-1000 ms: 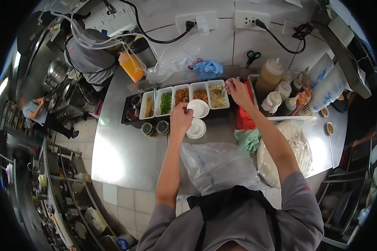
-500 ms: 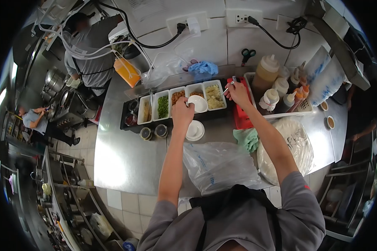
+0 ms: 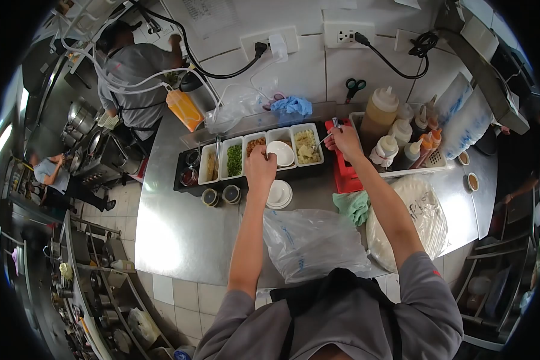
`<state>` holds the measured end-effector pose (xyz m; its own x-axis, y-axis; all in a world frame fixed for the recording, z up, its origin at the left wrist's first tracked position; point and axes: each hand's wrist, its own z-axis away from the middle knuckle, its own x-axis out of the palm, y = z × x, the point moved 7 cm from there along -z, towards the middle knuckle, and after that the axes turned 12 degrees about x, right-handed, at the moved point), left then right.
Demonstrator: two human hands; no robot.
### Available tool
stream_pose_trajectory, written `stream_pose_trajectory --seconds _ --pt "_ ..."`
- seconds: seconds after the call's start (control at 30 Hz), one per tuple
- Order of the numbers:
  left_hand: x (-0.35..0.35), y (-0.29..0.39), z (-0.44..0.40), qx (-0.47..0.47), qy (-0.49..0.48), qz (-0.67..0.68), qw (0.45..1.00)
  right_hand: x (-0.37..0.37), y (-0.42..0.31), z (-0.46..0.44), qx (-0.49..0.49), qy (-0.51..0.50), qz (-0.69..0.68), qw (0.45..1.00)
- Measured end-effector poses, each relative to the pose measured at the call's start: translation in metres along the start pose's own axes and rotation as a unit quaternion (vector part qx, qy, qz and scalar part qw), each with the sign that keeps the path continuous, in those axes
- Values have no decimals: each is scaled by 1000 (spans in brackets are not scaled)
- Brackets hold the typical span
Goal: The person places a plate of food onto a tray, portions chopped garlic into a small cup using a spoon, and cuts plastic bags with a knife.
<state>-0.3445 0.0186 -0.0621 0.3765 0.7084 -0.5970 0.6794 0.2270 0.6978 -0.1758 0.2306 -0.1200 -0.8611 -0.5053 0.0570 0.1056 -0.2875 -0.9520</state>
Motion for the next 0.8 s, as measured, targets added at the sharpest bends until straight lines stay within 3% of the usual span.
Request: stream_pose_trajectory --seconds 0.17,0.27,0.37,0.5,0.6,0.8 --pt "9 0 -5 -16 -7 -19 1000 -3 -20 3 -28 1 -16 999" --pt "27 -9 -12 49 7 -20 999 -5 -35 6 -39 11 -43 998" --pt "39 0 -14 23 -35 30 999 2 -53 20 -62 8 -38 997" --pt "41 21 -7 -48 -60 172 982 23 -69 50 -182 24 68 981" --pt "46 17 -7 -47 -71 193 977 35 -75 75 -315 44 140 938" --pt "45 13 -6 -41 -56 244 967 33 -96 108 -384 43 171 906"
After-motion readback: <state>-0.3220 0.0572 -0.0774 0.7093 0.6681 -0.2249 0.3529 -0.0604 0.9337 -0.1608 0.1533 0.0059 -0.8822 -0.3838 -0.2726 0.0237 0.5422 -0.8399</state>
